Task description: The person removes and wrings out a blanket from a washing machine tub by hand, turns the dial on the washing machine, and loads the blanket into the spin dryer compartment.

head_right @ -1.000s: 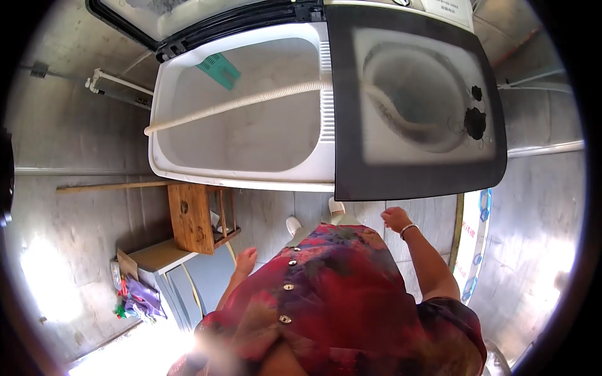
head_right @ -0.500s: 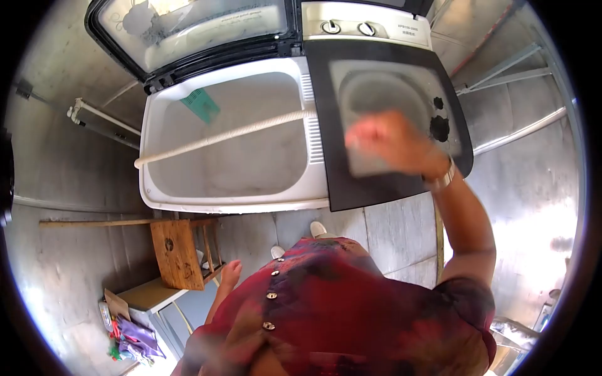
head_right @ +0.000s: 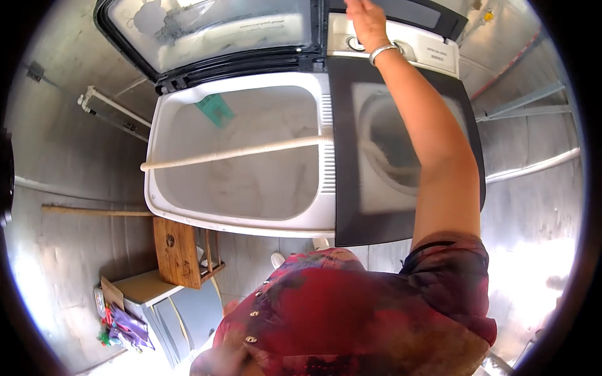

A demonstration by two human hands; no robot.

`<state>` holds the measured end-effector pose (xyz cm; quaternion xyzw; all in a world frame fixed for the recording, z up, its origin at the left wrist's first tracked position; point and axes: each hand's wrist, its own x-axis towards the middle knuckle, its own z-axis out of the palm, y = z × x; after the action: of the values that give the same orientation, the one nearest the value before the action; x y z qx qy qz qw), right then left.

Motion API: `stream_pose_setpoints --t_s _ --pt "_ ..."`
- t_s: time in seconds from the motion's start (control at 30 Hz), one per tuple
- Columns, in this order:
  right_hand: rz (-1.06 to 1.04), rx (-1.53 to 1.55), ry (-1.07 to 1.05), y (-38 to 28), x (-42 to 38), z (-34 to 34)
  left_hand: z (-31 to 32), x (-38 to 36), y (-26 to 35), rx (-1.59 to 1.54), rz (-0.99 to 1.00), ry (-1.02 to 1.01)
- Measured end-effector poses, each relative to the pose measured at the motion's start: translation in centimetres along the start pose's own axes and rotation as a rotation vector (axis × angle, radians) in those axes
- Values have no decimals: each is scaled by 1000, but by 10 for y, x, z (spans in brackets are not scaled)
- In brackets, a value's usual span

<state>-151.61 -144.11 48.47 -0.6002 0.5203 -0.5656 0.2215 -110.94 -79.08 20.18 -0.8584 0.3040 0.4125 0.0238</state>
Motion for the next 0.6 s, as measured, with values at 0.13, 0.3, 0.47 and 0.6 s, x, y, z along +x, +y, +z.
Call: stream_pose_setpoints --t_s 0.13,0.3,0.47,0.6 --pt "-137 240 130 -67 2 8 10 -4 -2 -73 78 15" --pt "-238 244 -51 -115 25 15 4 12 1 -26 165 110" --pt "-68 340 -179 -135 22 13 -82 9 85 -264 342 597" --pt "-322 330 -184 -141 -31 -5 -202 -31 211 -330 890 1125"
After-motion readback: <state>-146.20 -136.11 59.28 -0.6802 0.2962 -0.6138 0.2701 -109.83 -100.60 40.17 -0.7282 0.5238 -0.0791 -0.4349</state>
